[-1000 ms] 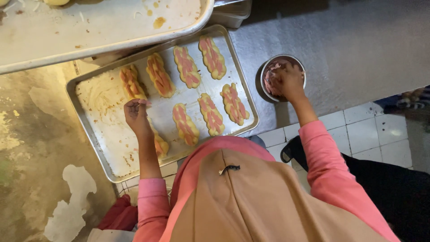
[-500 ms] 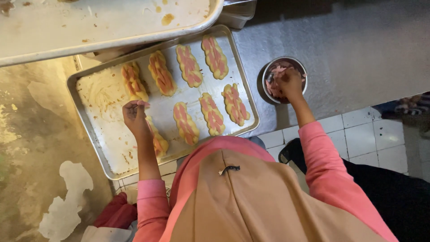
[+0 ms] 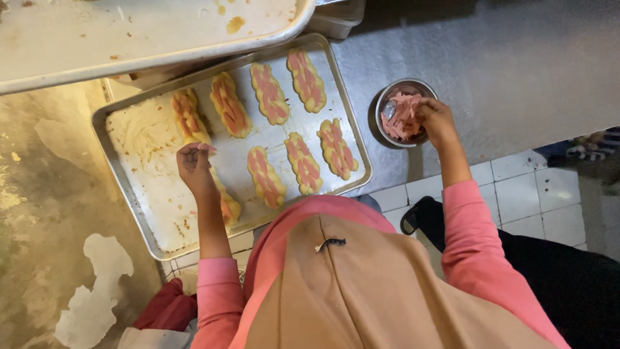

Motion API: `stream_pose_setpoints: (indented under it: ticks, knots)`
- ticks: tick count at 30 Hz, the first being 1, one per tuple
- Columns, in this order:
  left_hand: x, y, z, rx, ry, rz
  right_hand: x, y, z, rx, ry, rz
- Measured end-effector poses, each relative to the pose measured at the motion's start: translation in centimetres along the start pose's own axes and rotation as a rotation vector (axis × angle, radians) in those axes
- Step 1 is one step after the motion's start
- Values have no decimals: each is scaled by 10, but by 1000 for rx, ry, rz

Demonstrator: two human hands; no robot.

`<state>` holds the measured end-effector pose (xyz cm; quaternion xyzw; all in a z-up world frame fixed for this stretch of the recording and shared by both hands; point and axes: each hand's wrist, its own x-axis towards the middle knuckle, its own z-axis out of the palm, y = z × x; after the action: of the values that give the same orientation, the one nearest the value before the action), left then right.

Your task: Placing strips of ham or sausage onto braided bread dough on a baking sheet.

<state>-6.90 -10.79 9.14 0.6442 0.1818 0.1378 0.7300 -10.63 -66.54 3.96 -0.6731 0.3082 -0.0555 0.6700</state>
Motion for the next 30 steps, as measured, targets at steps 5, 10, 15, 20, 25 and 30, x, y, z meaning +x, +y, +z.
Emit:
stream_pose_setpoints:
  ticks: [5, 10, 15, 20, 25, 30]
  knots:
    - [3, -9, -1, 1, -21, 2, 11, 21, -18, -166, -7, -70]
    - [5, -13, -5, -15, -23, 5, 36, 45, -34, -257, 33, -128]
    - [4, -7, -7, 9, -35, -9, 34, 32, -31, 75, 43, 73]
    - [1, -13, 5, 61, -116, 6, 6, -8, -15, 117, -45, 98]
    - [-31, -40, 88, 116, -378, -33, -15, -40, -7, 126, -56, 112]
    - [-97, -107, 229, 271, -1051, 61, -17, -38, -22, 188, -41, 18]
